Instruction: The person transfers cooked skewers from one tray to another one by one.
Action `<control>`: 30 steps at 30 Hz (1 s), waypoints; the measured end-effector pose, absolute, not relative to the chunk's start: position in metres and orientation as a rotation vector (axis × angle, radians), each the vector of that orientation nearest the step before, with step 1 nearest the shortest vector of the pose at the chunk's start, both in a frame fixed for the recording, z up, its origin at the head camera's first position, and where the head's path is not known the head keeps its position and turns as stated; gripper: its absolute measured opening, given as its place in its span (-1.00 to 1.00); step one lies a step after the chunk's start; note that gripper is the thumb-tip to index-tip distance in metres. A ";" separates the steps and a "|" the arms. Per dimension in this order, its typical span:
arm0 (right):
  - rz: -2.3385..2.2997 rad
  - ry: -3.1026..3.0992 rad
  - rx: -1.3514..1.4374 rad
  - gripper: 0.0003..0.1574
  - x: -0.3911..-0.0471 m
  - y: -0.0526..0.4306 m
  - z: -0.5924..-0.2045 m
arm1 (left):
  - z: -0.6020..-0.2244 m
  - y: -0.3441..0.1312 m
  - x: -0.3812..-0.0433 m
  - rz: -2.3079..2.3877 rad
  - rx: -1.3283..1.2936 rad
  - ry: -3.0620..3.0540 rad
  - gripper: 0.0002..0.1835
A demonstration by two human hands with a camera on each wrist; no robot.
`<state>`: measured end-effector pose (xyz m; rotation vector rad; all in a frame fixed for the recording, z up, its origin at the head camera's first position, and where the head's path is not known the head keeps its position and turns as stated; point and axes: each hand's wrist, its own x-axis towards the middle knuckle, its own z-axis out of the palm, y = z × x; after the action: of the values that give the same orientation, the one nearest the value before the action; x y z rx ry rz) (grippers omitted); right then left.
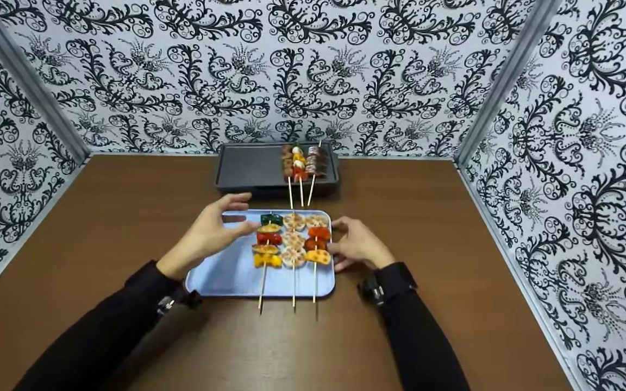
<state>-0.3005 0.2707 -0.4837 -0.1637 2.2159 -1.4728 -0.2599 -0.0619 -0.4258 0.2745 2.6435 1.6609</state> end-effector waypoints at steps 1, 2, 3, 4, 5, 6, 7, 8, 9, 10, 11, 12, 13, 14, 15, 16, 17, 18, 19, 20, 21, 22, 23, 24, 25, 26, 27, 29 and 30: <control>-1.470 2.220 -0.165 -0.17 -0.300 0.271 -0.484 | -0.425 -0.061 -0.262 1.657 0.274 2.644 -0.21; -1.467 2.225 -0.166 -0.17 -0.300 0.271 -0.484 | -0.425 -0.060 -0.264 1.653 0.271 2.646 -0.19; -1.463 2.230 -0.167 -0.17 -0.300 0.271 -0.484 | -0.425 -0.058 -0.266 1.653 0.273 2.645 -0.18; -1.462 2.234 -0.168 -0.17 -0.300 0.271 -0.484 | -0.425 -0.057 -0.268 1.648 0.266 2.646 -0.15; -1.460 2.238 -0.167 -0.17 -0.300 0.271 -0.484 | -0.425 -0.056 -0.269 1.644 0.261 2.646 -0.13; -1.457 2.241 -0.168 -0.16 -0.300 0.271 -0.484 | -0.425 -0.055 -0.271 1.643 0.250 2.643 -0.10; -1.454 2.244 -0.169 -0.16 -0.300 0.271 -0.484 | -0.424 -0.054 -0.273 1.643 0.239 2.641 -0.08; -1.452 2.245 -0.170 -0.16 -0.300 0.271 -0.484 | -0.424 -0.053 -0.274 1.645 0.235 2.640 -0.05; -1.451 2.244 -0.171 -0.15 -0.300 0.270 -0.484 | -0.424 -0.051 -0.276 1.649 0.232 2.636 -0.02; -1.449 2.244 -0.173 -0.14 -0.300 0.270 -0.484 | -0.423 -0.050 -0.278 1.654 0.225 2.631 0.00; -1.447 2.246 -0.173 -0.14 -0.300 0.270 -0.484 | -0.423 -0.049 -0.280 1.666 0.228 2.622 0.03; -1.445 2.246 -0.174 -0.13 -0.301 0.271 -0.484 | -0.424 -0.048 -0.282 1.679 0.229 2.616 0.05; -1.444 2.248 -0.173 -0.12 -0.301 0.270 -0.484 | -0.424 -0.047 -0.284 1.689 0.229 2.611 0.06; -1.438 2.252 -0.173 -0.11 -0.301 0.270 -0.484 | -0.424 -0.045 -0.286 1.697 0.228 2.605 0.07; -1.433 2.255 -0.174 -0.09 -0.301 0.270 -0.484 | -0.424 -0.044 -0.288 1.706 0.225 2.597 0.07; -1.426 2.261 -0.172 -0.08 -0.301 0.271 -0.484 | -0.425 -0.043 -0.290 1.711 0.222 2.591 0.07; -1.415 2.269 -0.176 -0.06 -0.301 0.271 -0.484 | -0.425 -0.042 -0.292 1.715 0.221 2.588 0.07; -1.400 2.277 -0.188 -0.05 -0.301 0.271 -0.484 | -0.425 -0.040 -0.293 1.713 0.215 2.586 0.06; -1.396 2.280 -0.192 -0.04 -0.301 0.271 -0.484 | -0.425 -0.039 -0.295 1.714 0.209 2.582 0.05; -1.392 2.279 -0.198 -0.02 -0.301 0.271 -0.484 | -0.426 -0.037 -0.297 1.713 0.206 2.579 0.04; -1.393 2.276 -0.203 -0.01 -0.300 0.271 -0.484 | -0.426 -0.036 -0.298 1.713 0.199 2.574 0.04; -1.394 2.275 -0.210 -0.01 -0.300 0.271 -0.483 | -0.427 -0.035 -0.300 1.711 0.190 2.571 0.03; -1.395 2.271 -0.217 0.00 -0.299 0.271 -0.483 | -0.427 -0.034 -0.302 1.712 0.183 2.568 0.02; -1.403 2.262 -0.216 0.00 -0.299 0.271 -0.483 | -0.427 -0.032 -0.303 1.711 0.178 2.566 0.02; -1.416 2.249 -0.208 0.00 -0.299 0.271 -0.483 | -0.427 -0.031 -0.306 1.710 0.173 2.564 0.02; -1.421 2.241 -0.207 0.00 -0.299 0.271 -0.482 | -0.427 -0.030 -0.307 1.714 0.170 2.558 0.01; -1.420 2.243 -0.206 0.00 -0.299 0.271 -0.482 | -0.427 -0.030 -0.309 1.716 0.164 2.556 0.01; -1.414 2.249 -0.195 0.01 -0.299 0.271 -0.483 | -0.428 -0.028 -0.314 1.723 0.163 2.551 0.01; -1.412 2.253 -0.188 0.01 -0.300 0.271 -0.483 | -0.429 -0.028 -0.316 1.727 0.159 2.548 0.00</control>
<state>-0.2997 0.2711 -0.4830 -0.1881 2.2526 -1.4119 -0.3158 -0.0278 -0.4290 0.1590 2.5484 1.7273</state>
